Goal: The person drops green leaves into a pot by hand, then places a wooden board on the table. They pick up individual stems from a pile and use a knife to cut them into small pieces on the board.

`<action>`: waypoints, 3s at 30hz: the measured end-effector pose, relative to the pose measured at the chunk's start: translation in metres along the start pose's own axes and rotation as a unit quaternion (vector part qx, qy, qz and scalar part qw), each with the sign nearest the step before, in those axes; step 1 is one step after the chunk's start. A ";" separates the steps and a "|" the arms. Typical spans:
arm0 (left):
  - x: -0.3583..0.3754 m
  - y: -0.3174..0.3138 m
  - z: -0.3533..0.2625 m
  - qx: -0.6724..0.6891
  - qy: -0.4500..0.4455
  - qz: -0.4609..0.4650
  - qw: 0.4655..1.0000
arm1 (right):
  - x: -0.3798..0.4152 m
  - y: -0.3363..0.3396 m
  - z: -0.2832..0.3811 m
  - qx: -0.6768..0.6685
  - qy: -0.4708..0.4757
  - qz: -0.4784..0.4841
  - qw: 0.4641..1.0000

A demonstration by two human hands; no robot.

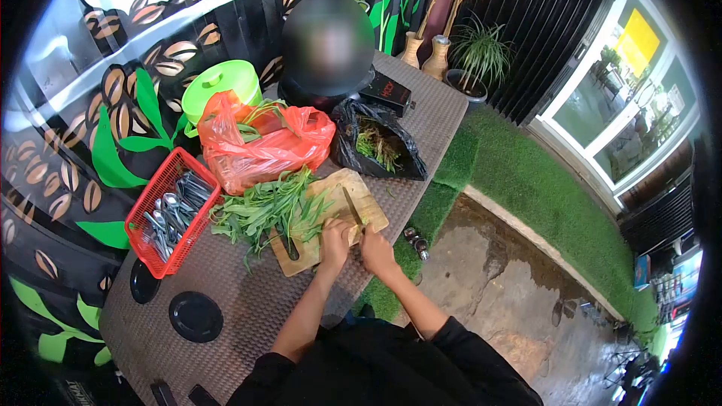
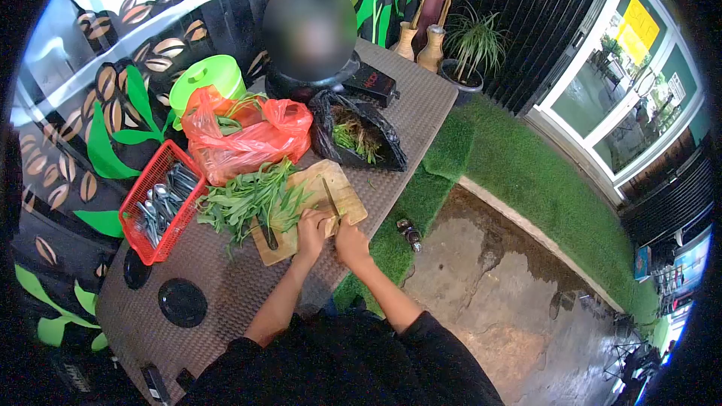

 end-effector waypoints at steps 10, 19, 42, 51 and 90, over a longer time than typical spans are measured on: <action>0.001 -0.001 -0.001 0.005 -0.008 -0.006 1.000 | 0.007 -0.013 0.006 -0.027 -0.042 0.014 0.999; 0.002 0.003 -0.001 -0.023 0.006 -0.005 1.000 | 0.007 -0.020 0.007 -0.019 -0.024 0.001 1.000; 0.006 -0.003 0.003 -0.040 -0.030 -0.001 0.999 | -0.027 -0.005 -0.001 -0.029 0.035 -0.009 0.999; 0.002 0.000 -0.005 -0.039 -0.047 -0.026 0.998 | -0.009 -0.014 0.003 -0.039 -0.003 0.020 0.999; 0.000 -0.005 0.009 0.027 -0.012 0.010 1.000 | -0.010 -0.003 0.005 -0.038 -0.015 0.024 0.999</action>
Point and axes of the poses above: each hand's wrist, its own x-axis away from the middle knuckle, its own y-axis out of the back of the hand, z = x × y, the point moved 4 cm from there along -x, towards the middle knuckle, and after that the axes turned 5 degrees about z, right-handed, at the moved point
